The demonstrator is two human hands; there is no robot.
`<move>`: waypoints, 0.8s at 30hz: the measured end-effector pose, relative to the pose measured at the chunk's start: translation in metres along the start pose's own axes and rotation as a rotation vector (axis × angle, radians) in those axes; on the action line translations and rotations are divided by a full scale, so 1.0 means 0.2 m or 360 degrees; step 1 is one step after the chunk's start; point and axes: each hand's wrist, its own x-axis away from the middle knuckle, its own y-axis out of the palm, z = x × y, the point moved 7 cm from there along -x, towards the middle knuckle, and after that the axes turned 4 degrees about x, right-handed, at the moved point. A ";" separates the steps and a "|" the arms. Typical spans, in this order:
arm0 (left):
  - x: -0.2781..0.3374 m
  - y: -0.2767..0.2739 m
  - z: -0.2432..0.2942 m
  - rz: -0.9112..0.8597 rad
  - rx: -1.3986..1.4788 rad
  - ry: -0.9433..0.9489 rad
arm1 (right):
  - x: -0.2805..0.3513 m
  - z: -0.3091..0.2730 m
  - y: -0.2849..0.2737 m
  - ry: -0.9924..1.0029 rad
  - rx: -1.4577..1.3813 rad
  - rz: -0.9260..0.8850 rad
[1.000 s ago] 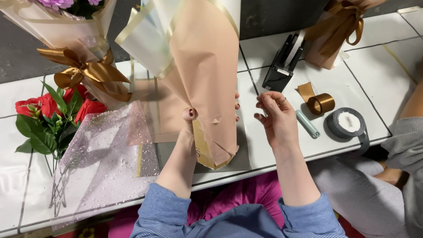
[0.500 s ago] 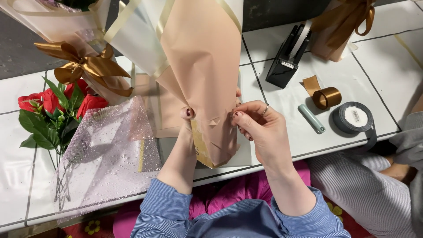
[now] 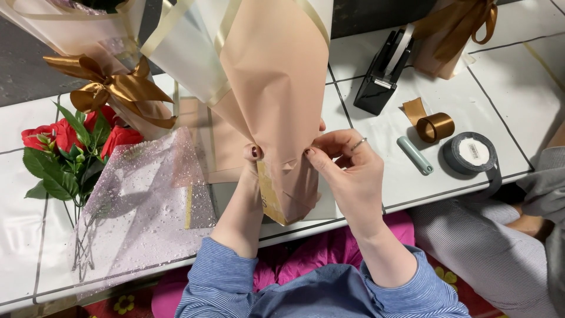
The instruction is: The person wraps a flower bouquet with decorative paper and pink netting, securing the packaging with tape.
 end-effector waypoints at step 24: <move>0.13 -0.05 0.07 -0.0037 -0.0158 0.0142 | -0.04 0.37 0.12 0.0323 -0.1085 -0.0340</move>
